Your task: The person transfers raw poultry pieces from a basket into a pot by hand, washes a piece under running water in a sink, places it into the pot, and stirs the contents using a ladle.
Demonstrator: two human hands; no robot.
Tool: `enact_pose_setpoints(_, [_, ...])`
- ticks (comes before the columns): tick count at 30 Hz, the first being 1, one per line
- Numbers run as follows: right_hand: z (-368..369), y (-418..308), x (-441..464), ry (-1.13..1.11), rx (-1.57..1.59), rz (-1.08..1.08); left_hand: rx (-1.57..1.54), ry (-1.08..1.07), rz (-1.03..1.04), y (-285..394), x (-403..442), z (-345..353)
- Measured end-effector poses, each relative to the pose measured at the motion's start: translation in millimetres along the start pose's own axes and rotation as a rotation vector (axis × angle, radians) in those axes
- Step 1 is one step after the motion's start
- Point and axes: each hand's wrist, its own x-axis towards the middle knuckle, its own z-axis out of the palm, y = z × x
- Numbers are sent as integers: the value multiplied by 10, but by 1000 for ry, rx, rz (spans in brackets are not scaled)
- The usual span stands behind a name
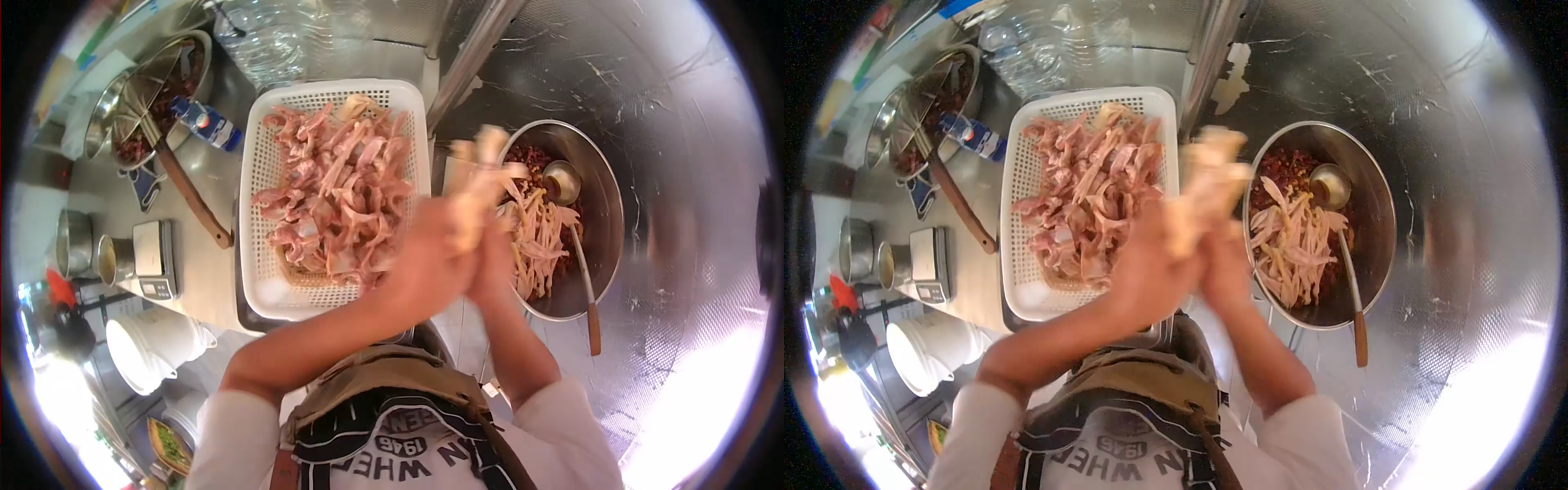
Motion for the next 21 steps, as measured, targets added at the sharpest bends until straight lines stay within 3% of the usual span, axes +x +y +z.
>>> enact_pose_setpoints(1, [-349, -55, -2, 50, 89, 47, -99, -52, 37, 65, 112, 289])
enact_pose_setpoints(2, [-715, -91, 0, 92, 179, 85, -109, 94, 157, 92, 225, 615])
enact_pose_setpoints(3, [-1001, -157, -7, 123, 388, 94, -176, 96, 48, 57, 235, 1035])
enact_pose_setpoints(4, [-1540, -12, 117, 180, 309, 111, -221, 24, -59, 27, 308, 1393])
enact_pose_setpoints(7, [-1970, -85, 157, 251, 275, 158, -307, -133, -402, -79, 410, 2269])
enact_pose_setpoints(10, [-2731, 226, 273, 241, -110, 163, -209, -318, -456, -155, 386, 2615])
enact_pose_setpoints(12, [-2858, 294, 253, 244, -328, 203, -186, -470, -486, -84, 328, 2573])
enact_pose_setpoints(14, [-2675, 130, 276, 287, -455, 285, -188, -428, -302, -87, 162, 2315])
enact_pose_setpoints(15, [-2952, 323, 345, 259, -384, 268, -188, -397, -207, -102, 104, 2088])
enact_pose_setpoints(17, [-3051, 279, 394, 266, -609, 255, -238, -323, -110, -178, 148, 1346])
enact_pose_setpoints(18, [-3031, 224, 359, 273, -726, 251, -144, -330, -189, -261, 202, 891])
enact_pose_setpoints(21, [-2490, -163, 3, 391, -646, 70, 407, 93, -316, -1015, 327, 0])
